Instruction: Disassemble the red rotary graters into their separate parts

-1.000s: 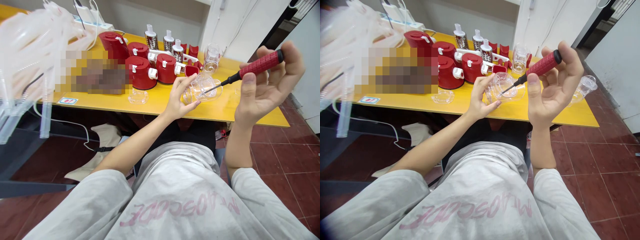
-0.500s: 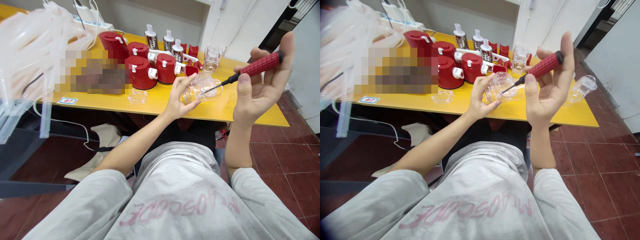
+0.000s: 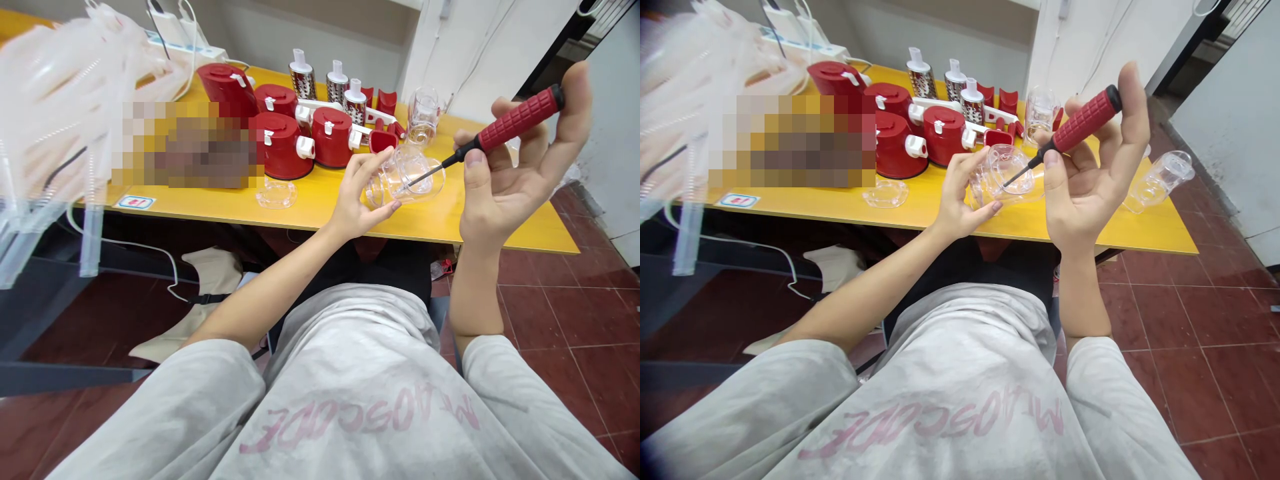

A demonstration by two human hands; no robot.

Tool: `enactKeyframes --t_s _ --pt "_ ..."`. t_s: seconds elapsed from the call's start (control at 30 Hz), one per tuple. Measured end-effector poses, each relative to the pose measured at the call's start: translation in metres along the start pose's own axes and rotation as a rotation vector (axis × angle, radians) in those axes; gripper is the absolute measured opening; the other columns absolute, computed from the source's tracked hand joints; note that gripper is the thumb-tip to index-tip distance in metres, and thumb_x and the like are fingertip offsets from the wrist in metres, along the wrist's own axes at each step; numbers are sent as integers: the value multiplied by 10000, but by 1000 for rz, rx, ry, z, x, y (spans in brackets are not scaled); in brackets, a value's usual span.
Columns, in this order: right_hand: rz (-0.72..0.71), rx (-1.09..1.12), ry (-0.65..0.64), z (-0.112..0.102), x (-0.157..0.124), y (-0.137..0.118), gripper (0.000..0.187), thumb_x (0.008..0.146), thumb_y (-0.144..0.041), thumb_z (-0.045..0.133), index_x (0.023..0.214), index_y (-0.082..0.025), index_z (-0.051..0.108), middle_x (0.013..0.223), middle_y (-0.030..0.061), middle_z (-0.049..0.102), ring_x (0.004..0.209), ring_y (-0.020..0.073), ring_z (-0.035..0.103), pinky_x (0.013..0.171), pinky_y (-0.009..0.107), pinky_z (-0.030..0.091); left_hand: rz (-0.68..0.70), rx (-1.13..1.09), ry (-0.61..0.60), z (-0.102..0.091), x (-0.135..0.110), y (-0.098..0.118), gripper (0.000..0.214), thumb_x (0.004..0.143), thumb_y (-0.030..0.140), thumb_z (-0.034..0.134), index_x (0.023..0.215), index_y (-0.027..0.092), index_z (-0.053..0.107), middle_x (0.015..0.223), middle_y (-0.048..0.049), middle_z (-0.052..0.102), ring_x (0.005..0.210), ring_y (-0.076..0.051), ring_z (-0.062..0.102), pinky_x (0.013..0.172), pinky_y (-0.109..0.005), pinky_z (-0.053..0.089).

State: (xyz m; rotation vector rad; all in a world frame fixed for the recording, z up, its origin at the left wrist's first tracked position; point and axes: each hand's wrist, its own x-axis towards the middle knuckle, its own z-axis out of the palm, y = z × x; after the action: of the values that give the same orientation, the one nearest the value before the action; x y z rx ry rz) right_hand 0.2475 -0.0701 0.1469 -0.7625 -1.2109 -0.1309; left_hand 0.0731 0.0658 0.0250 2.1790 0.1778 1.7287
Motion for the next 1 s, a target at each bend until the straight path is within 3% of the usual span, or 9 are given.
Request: enactKeyframes --t_s 0.17,0.3,0.47,0.53,0.67,0.83,1.0 --pt "-54 -71 -45 0 0 0 978 810 -804 875 1643 -493 466 1939 -51 222 1449 339 710 1003 492 779 -10 4 -6 0 0 1 987 962 891 748 1785 415 482 1495 -152 690 1394 -404 696 1201 -665 586" --pt "-34 -106 -75 1 1 2 1085 792 -884 841 1700 -502 386 1987 -58 100 1487 364 674 1028 517 775 -11 -8 -14 0 -1 -1 1007 964 906 729 1803 421 458 1551 -152 672 1440 -415 682 1243 -663 556" --pt "55 -256 -95 9 -3 0 1190 953 -806 741 1878 -529 45 2014 -60 -43 1593 400 617 1143 548 747 10 -9 -24 -1 -1 -4 1002 989 902 701 1825 426 418 1613 -140 648 1461 -401 668 1269 -653 530" --pt "20 -244 -81 12 -5 -2 1180 956 -856 699 1889 -502 70 2017 -48 -41 1536 389 664 1117 535 757 16 -7 -23 -1 -1 -4 1002 989 895 709 1826 425 416 1611 -140 650 1449 -401 674 1258 -655 538" --pt "-37 -152 -60 12 -5 -9 1145 868 -939 753 1827 -511 297 2014 -59 14 1387 354 756 976 514 790 21 -9 -14 -1 -1 -4 1003 980 871 749 1819 424 430 1574 -143 664 1409 -396 693 1222 -651 565" --pt "56 -274 -79 12 -6 -20 1289 890 -839 864 1892 -499 128 2028 -5 -37 1537 408 693 985 481 798 23 -17 -13 0 -1 -4 992 984 869 746 1817 429 436 1590 -139 655 1427 -400 683 1229 -658 559" --pt "67 -135 -125 13 -8 -16 1267 902 -812 867 1864 -617 66 2018 -86 -58 1482 380 744 983 525 808 28 -27 -9 -1 1 -3 970 1001 865 725 1818 433 428 1590 -132 657 1423 -393 687 1210 -649 576"
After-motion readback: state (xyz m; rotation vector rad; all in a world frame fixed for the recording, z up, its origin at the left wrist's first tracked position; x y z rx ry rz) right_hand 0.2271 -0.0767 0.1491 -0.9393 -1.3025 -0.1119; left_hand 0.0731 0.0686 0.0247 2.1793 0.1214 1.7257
